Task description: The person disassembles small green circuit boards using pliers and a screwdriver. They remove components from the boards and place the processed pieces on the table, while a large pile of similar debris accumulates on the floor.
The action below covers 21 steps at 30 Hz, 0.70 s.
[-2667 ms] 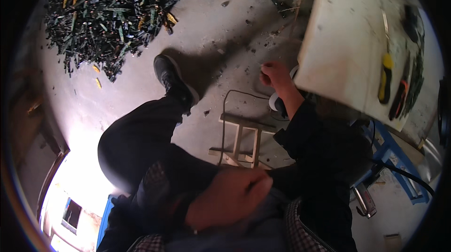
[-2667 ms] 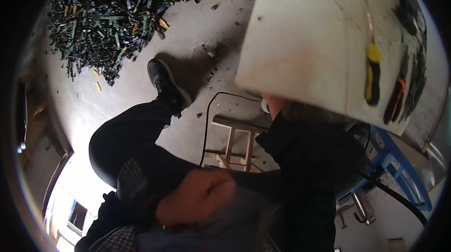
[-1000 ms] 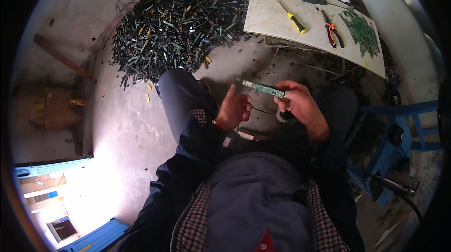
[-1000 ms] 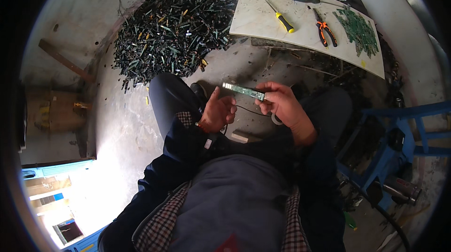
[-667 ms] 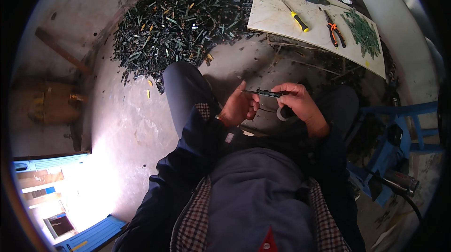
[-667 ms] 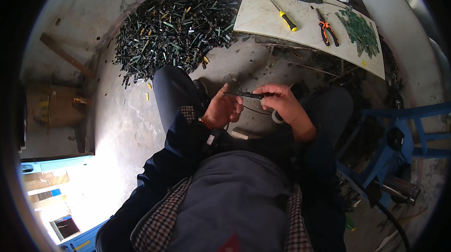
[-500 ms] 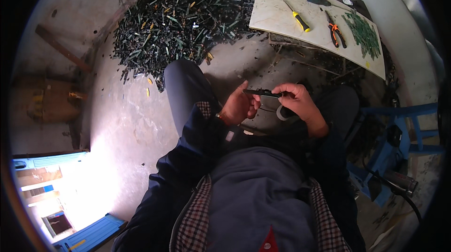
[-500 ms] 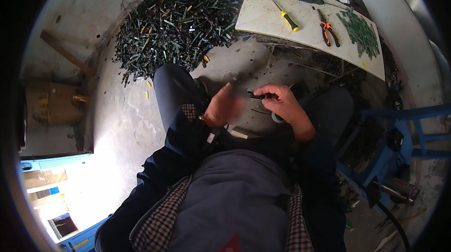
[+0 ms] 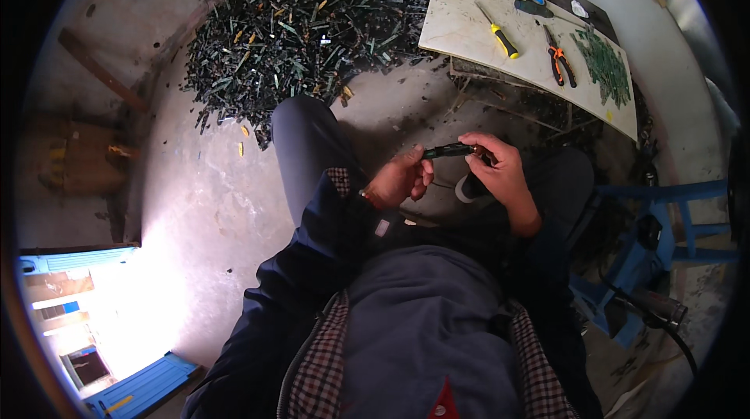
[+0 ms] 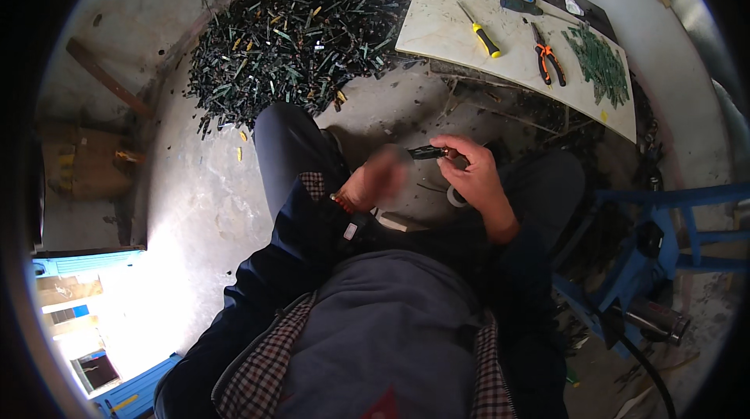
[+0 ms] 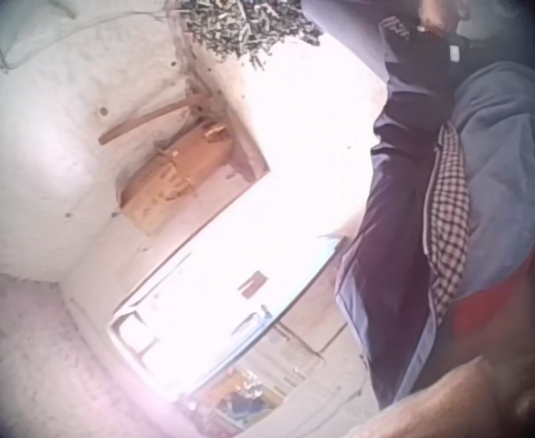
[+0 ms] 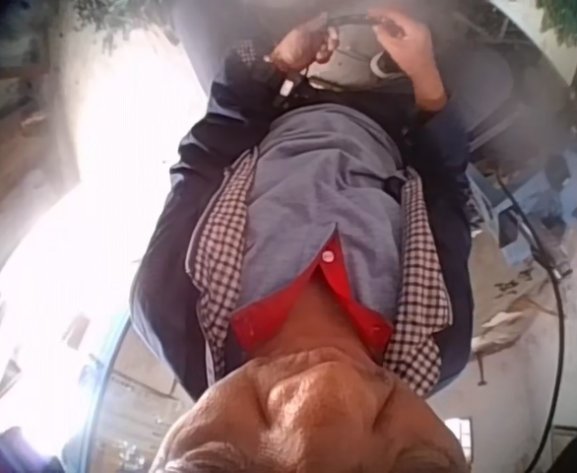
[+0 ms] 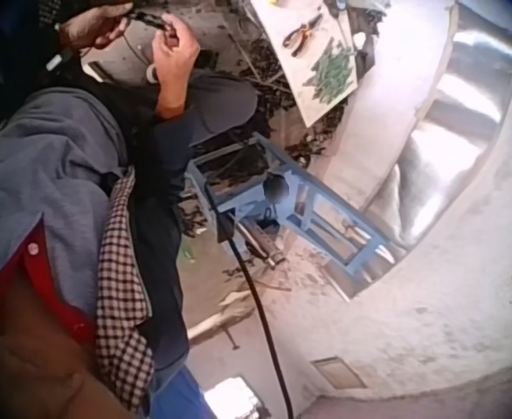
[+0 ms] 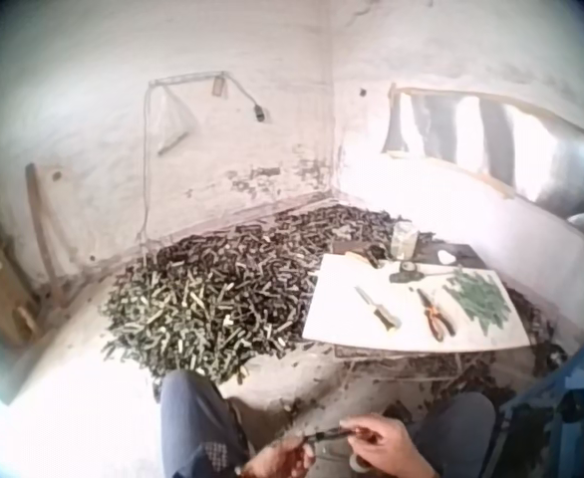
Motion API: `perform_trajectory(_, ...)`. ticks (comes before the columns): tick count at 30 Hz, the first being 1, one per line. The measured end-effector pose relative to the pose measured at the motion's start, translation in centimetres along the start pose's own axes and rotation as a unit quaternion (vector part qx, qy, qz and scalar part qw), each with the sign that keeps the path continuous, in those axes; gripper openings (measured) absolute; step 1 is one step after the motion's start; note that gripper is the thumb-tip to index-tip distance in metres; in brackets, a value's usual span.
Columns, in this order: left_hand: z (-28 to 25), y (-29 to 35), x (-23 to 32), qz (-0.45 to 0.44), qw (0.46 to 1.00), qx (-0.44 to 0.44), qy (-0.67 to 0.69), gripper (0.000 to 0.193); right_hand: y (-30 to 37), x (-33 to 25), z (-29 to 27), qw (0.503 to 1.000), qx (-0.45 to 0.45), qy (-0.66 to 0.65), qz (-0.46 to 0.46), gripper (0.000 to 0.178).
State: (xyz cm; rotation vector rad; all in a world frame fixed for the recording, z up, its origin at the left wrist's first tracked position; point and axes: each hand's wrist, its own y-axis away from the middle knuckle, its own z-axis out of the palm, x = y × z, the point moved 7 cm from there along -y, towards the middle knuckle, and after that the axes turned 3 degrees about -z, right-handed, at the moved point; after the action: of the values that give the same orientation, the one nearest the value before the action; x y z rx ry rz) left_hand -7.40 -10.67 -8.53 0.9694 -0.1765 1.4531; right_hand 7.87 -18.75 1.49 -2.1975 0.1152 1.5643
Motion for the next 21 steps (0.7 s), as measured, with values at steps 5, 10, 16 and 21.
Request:
perform_trajectory(5,0.8,0.7,0.7,0.010,1.000,0.016,-0.023,0.046,0.9,-0.7,0.6,0.991,0.029,-0.129,0.015,0.030)
perform_trajectory(10,0.6,0.4,0.1,-0.008,1.000,0.016,-0.004,0.047,1.4,-1.8,1.5,0.994,-0.006,-0.109,0.003,0.030)
perform_trajectory(16,0.8,-0.1,-0.1,-0.014,1.000,0.005,0.007,0.046,1.3,-0.7,1.0,0.981,0.007,-0.188,0.048,0.032)
perform_trajectory(21,1.0,-0.1,0.4,0.012,1.000,-0.001,-0.004,0.043,1.5,1.7,0.1,0.970,0.051,-0.218,0.098,0.033)
